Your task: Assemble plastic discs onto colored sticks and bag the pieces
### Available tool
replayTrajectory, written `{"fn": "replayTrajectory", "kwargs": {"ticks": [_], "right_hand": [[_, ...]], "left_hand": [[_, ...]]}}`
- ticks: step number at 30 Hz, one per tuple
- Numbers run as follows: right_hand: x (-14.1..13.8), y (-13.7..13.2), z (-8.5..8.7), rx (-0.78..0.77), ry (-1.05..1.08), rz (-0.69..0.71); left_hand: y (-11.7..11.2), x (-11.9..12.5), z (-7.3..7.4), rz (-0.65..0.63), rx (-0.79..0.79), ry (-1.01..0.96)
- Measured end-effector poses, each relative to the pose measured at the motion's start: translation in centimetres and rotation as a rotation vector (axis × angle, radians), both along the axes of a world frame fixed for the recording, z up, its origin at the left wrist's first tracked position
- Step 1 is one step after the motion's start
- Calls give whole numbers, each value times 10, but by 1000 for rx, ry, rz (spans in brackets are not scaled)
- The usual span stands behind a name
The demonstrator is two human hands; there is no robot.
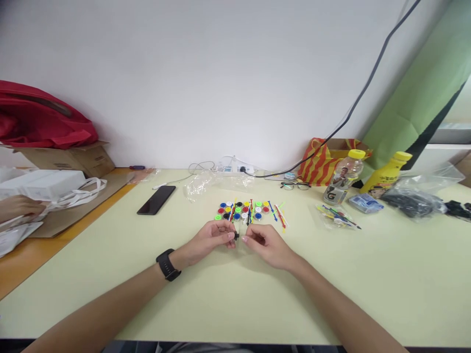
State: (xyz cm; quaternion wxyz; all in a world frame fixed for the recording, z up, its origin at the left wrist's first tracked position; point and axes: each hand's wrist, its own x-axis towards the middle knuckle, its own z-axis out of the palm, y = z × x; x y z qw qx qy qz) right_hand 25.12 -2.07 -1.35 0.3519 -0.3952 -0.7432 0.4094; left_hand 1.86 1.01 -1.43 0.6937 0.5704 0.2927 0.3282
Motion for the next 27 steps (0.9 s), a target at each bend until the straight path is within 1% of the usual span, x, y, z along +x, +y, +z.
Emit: {"fn": "replayTrajectory", "kwargs": {"ticks": [5, 11, 14, 18, 20, 23, 27], "right_hand": [[-6, -1, -4, -27, 2, 10], [-8, -1, -6, -26, 0, 24], [-5, 0, -5, 0, 24, -20], [-2, 1, -4, 11, 124, -97], [-3, 2, -5, -35, 184, -104], [-7, 1, -8, -145, 260, -109], [-10, -1, -9, -246, 317, -137]], "left_hand": [[0, 0, 1, -33, 15, 3], [0, -1, 1, -22, 30, 32], [0, 0, 1, -11, 24, 21], [0, 0, 0, 17, 10, 6], [0, 0, 0, 20, 15, 6], [1, 0, -1, 23, 26, 13], [2, -1, -2, 48, 30, 2]]}}
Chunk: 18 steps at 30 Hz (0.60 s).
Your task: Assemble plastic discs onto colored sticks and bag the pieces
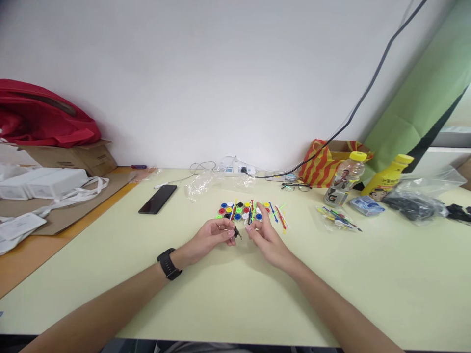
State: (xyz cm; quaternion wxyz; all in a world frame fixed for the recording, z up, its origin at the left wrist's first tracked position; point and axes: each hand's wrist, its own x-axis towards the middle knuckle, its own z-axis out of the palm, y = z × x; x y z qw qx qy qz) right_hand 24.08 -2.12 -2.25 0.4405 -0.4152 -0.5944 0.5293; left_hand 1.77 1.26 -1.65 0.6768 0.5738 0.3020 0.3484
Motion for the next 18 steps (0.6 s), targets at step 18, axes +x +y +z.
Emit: {"fn": "replayTrajectory", "kwargs": {"ticks": [18], "right_hand": [[2, 4, 9, 34, -105, 168]], "left_hand": [[-2, 1, 2, -18, 17, -3]]}}
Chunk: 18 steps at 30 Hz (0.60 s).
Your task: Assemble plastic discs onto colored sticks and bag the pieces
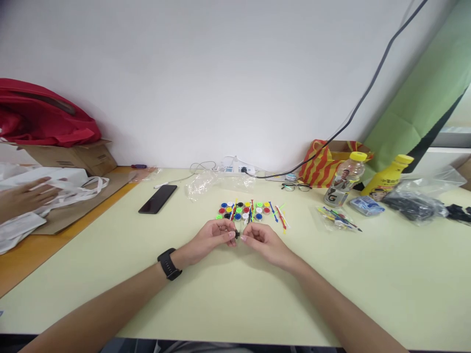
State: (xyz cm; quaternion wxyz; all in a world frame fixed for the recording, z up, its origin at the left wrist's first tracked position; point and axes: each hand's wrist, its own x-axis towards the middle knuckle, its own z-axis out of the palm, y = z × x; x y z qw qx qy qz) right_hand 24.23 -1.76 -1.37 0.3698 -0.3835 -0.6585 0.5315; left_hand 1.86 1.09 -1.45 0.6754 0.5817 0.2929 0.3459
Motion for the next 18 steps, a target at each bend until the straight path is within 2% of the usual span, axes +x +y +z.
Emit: {"fn": "replayTrajectory", "kwargs": {"ticks": [13, 18], "right_hand": [[-1, 0, -8, 64, -65, 31], [3, -3, -4, 186, -60, -65]], "left_hand": [[-2, -2, -1, -66, 33, 45], [-2, -2, 0, -54, 18, 57]]}}
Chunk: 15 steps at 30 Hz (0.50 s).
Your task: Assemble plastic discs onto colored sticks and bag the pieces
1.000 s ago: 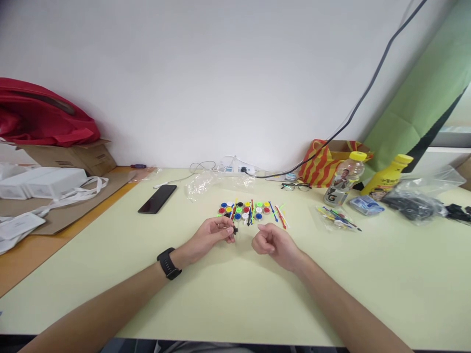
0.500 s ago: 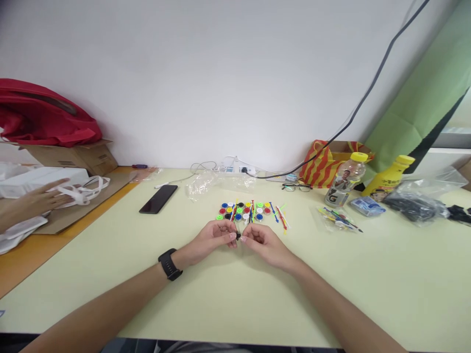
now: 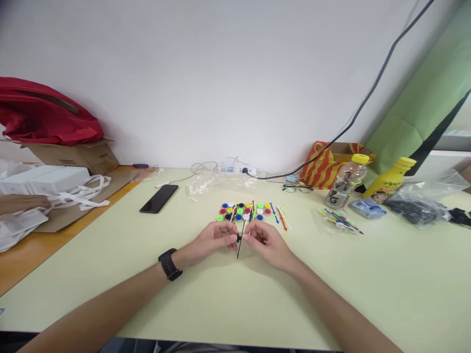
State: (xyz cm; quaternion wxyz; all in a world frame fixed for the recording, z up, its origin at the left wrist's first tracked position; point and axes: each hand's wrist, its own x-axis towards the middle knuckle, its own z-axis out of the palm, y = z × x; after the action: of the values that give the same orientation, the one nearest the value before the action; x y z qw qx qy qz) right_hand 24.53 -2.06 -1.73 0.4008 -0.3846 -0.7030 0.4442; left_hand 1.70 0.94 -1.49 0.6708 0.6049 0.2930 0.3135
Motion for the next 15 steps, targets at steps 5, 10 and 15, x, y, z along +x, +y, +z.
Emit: {"fn": "replayTrajectory", "kwargs": {"ticks": [5, 10, 15], "right_hand": [[1, -6, 6, 57, 25, -19], [4, -2, -2, -4, -87, -9], [2, 1, -2, 37, -40, -36]], "left_hand": [[1, 1, -1, 13, -26, -37], [3, 0, -3, 48, -16, -38], [4, -1, -4, 56, -9, -35]]}}
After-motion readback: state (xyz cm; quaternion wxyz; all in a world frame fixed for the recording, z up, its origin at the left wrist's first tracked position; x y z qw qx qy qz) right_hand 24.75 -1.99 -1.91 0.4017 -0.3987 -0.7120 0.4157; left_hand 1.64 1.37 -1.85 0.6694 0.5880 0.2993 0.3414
